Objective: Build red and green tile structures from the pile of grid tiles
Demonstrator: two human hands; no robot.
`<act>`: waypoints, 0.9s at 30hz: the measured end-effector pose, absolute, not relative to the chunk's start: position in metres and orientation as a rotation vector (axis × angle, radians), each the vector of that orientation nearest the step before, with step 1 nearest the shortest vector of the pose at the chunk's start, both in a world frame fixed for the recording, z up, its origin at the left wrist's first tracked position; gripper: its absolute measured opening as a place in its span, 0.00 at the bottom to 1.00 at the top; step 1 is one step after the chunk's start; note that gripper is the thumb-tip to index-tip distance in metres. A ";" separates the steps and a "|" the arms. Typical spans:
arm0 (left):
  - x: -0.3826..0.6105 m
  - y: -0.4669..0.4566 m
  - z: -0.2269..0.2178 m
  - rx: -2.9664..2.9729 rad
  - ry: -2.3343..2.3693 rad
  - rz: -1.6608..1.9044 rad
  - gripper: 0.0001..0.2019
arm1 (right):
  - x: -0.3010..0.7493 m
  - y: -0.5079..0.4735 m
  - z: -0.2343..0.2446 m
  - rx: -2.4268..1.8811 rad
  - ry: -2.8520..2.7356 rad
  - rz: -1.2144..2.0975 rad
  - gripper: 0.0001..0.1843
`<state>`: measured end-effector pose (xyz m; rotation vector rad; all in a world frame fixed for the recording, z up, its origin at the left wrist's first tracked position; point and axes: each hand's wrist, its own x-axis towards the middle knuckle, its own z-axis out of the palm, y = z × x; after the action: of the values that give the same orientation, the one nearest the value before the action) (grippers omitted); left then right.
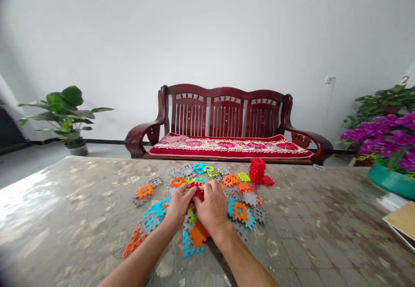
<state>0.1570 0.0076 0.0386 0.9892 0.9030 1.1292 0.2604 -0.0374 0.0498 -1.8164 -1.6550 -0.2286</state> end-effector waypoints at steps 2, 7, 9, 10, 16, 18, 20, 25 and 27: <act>0.158 0.007 0.037 1.012 0.916 1.112 0.14 | 0.262 -0.037 0.049 -1.860 -1.653 -0.202 0.06; 0.161 0.006 0.037 1.069 0.958 1.110 0.09 | 0.265 -0.035 0.049 -1.871 -1.677 -0.209 0.04; 0.161 0.005 0.037 1.120 0.980 1.122 0.07 | 0.265 -0.036 0.050 -1.864 -1.688 -0.205 0.04; 0.162 0.004 0.037 1.148 0.988 1.123 0.06 | 0.266 -0.036 0.051 -1.868 -1.693 -0.202 0.03; 0.163 0.000 0.036 1.218 1.011 1.092 0.06 | 0.268 -0.037 0.056 -1.922 -1.723 -0.197 0.05; 0.163 -0.002 0.039 1.239 1.001 1.091 0.08 | 0.270 -0.037 0.057 -1.928 -1.720 -0.205 0.06; 0.162 -0.004 0.044 1.254 0.984 1.084 0.10 | 0.272 -0.038 0.060 -1.936 -1.710 -0.210 0.07; 0.158 -0.004 0.052 1.184 0.905 1.016 0.21 | 0.281 -0.040 0.071 -1.941 -1.648 -0.179 0.04; 0.154 0.002 0.052 1.181 0.929 1.045 0.23 | 0.290 -0.041 0.076 -1.922 -1.581 -0.138 0.04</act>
<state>0.1536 0.0023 0.0517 1.1813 0.9289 1.0449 0.2898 -0.0408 0.0760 -1.9221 -1.5812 -0.1377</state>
